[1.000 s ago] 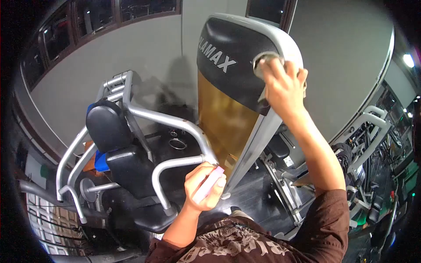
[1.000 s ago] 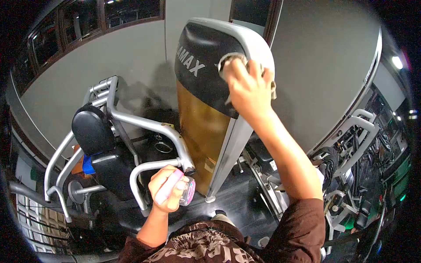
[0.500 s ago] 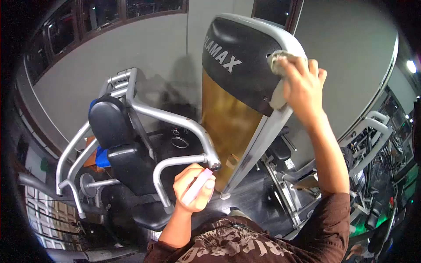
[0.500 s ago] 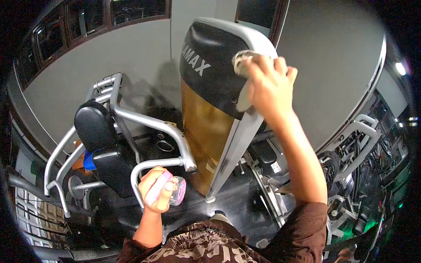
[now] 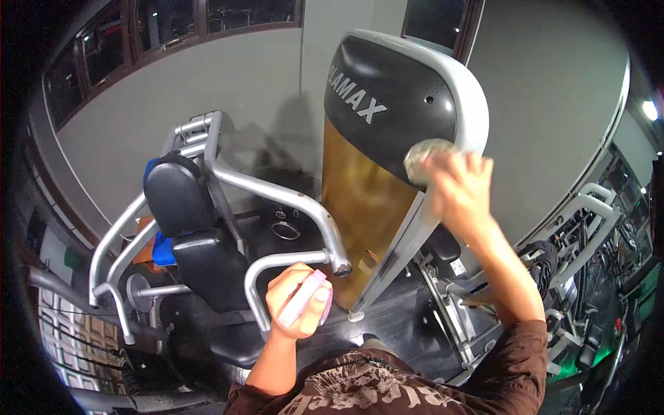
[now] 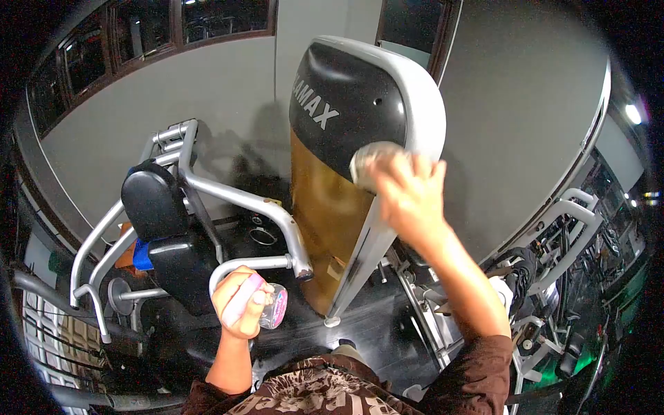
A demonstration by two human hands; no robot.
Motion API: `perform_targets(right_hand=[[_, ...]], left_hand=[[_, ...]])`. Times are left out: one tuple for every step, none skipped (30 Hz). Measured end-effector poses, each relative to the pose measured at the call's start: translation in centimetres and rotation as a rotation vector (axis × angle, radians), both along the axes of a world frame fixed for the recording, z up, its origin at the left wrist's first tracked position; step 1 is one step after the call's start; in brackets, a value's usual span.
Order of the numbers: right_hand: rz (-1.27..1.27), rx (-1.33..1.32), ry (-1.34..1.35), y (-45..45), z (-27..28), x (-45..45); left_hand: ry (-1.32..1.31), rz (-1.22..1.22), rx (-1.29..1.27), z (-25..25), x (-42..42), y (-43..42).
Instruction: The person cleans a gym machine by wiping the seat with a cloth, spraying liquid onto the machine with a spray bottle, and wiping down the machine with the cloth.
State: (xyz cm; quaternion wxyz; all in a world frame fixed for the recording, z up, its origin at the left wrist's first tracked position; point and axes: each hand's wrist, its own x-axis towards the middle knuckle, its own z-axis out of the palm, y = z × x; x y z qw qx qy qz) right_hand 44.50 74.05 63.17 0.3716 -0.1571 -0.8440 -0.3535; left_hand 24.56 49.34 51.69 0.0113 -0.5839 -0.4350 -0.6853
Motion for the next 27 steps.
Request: perform_targets(right_hand=[[-0.043,0.024,0.071,0.2,2.4,-0.4],[-0.088,0.047,0.142,0.6,4.6,-1.0],[-0.101,0.016,0.183,1.3,6.5,-1.5],[-0.113,-0.015,0.223,2.1,7.9,-2.0],[-0.118,-0.021,0.222,2.7,8.3,-2.6],[-0.123,-0.026,0.221,3.3,8.4,-3.3],[-0.125,-0.03,0.219,3.4,8.4,-4.0],[-0.21,-0.002,0.106,2.7,7.6,-4.7],[-0.171,-0.029,0.017,2.2,6.5,-5.3],[-0.133,-0.056,-0.073,1.8,4.8,-5.9],[-0.122,-0.021,-0.179,1.6,2.5,-6.6],[-0.111,0.014,-0.285,1.7,-0.1,-7.1],[-0.064,0.033,-0.347,2.2,-3.0,-7.3],[-0.016,0.054,-0.408,2.4,-4.9,-7.4],[-0.006,0.086,-0.403,1.9,-4.8,-7.6],[0.006,0.12,-0.402,1.6,-4.4,-7.9],[-0.053,0.045,-0.392,1.7,-3.4,-8.1],[-0.025,0.134,-0.257,2.0,-1.5,-8.3],[-0.024,0.171,-0.17,2.1,1.7,-8.3],[-0.091,0.13,-0.086,1.8,5.2,-8.1],[-0.112,0.074,0.007,2.5,8.0,-7.8],[-0.162,0.125,0.097,2.4,10.5,-7.1],[-0.218,0.102,0.111,3.0,11.8,-6.8],[-0.272,0.08,0.126,3.5,12.6,-6.7],[-0.239,0.119,0.127,4.3,12.0,-6.9],[-0.207,0.156,0.13,5.3,11.0,-7.3],[-0.227,0.219,0.071,4.9,10.1,-7.6]], left_hand=[[0.011,0.004,0.005,0.1,0.1,0.1],[-0.014,-0.008,0.003,0.1,0.2,0.2],[-0.039,-0.021,0.001,0.1,0.4,0.4],[-0.062,-0.034,-0.001,0.0,0.6,0.5],[-0.06,-0.046,-0.006,0.1,0.8,0.5],[-0.058,-0.058,-0.011,0.1,0.8,0.5],[-0.057,-0.068,-0.014,0.2,0.9,0.6],[-0.045,-0.06,-0.006,0.1,0.8,0.7],[-0.034,-0.052,0.0,0.0,0.8,0.8],[-0.023,-0.046,0.005,-0.1,0.8,0.8],[-0.028,-0.038,0.026,-0.1,0.8,0.9],[-0.032,-0.031,0.047,0.0,0.8,1.1],[-0.037,-0.024,0.07,0.0,0.8,1.3],[-0.028,-0.028,0.053,0.1,0.7,1.2],[-0.02,-0.03,0.039,0.2,0.4,1.1],[-0.017,-0.03,0.025,0.3,0.3,1.2],[-0.013,-0.028,0.05,0.3,0.1,1.6],[-0.032,-0.035,0.037,0.3,0.2,1.8],[-0.048,-0.04,0.026,0.4,0.3,2.1],[-0.062,-0.045,0.016,0.5,0.3,2.4],[-0.054,-0.038,0.012,0.7,0.4,2.7],[-0.075,-0.042,0.002,0.7,0.5,3.0],[-0.096,-0.046,-0.006,0.7,0.6,3.3],[-0.116,-0.049,-0.013,0.8,0.7,3.7],[-0.108,-0.041,-0.009,1.3,0.8,4.0],[-0.098,-0.031,-0.011,1.5,0.8,4.3],[-0.087,-0.021,-0.015,1.6,0.8,4.5]])
